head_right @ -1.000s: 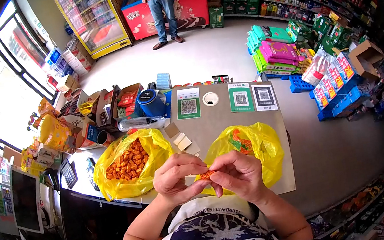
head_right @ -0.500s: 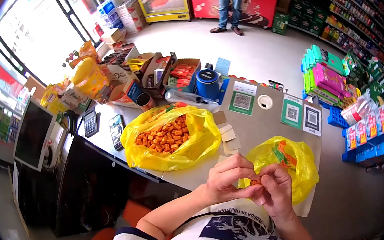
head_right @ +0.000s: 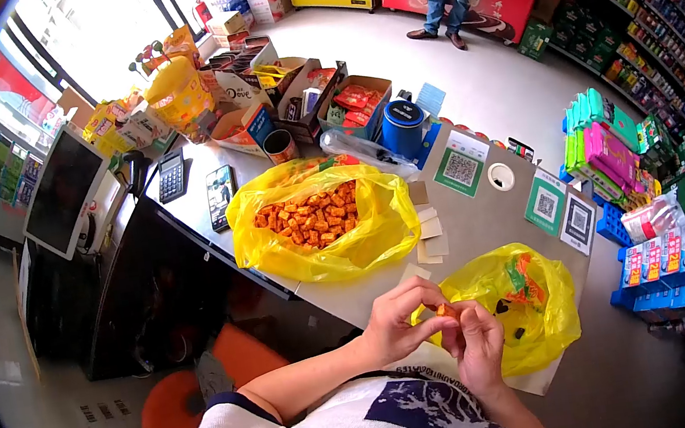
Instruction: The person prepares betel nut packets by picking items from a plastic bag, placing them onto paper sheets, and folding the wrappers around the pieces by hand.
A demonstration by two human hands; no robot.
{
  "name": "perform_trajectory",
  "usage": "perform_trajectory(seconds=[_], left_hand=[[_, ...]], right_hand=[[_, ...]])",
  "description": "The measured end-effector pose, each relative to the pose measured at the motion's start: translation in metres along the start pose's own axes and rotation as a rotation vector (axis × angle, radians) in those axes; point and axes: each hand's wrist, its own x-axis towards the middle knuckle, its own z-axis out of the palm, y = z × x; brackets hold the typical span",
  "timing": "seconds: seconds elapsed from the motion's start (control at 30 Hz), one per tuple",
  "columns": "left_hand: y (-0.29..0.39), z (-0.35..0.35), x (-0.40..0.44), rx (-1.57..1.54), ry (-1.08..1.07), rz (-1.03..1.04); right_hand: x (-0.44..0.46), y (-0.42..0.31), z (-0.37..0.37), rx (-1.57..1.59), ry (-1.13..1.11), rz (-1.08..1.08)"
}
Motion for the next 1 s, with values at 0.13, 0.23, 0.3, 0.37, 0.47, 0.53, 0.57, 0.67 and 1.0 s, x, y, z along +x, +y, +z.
perform_trajectory(seconds=[0.13,0.23,0.3,0.37,0.47,0.53,0.57,0.67,1.0], left_hand=[[-0.022,-0.031,0.008,0.089,0.133,-0.114],[-0.057,-0.091,0.013,0.261,0.248,-0.321],[-0.079,-0.133,0.018,0.664,0.322,-0.191],[-0.1,-0.166,0.02,1.008,0.32,-0.248],[-0.103,-0.182,0.021,1.166,0.236,-0.275],[-0.094,-0.174,0.022,1.201,0.223,-0.294],[-0.088,-0.166,0.02,1.147,0.19,-0.344],[-0.074,-0.14,-0.003,1.014,0.113,-0.43],[-0.057,-0.121,-0.047,1.114,-0.102,-0.323]], right_hand=[[0.0,0.0,-0.017,-0.266,0.078,-0.014],[-0.01,-0.001,-0.048,-0.394,0.129,0.048],[-0.017,0.002,-0.073,-0.504,0.159,0.079],[-0.022,0.008,-0.097,-0.655,0.216,0.118],[-0.024,0.011,-0.112,-0.86,0.291,0.104],[-0.025,0.01,-0.116,-1.07,0.294,0.013],[-0.026,0.009,-0.117,-1.174,0.293,-0.034],[-0.03,0.013,-0.121,-1.204,0.282,-0.033],[-0.025,0.022,-0.119,-1.27,0.254,0.006]])
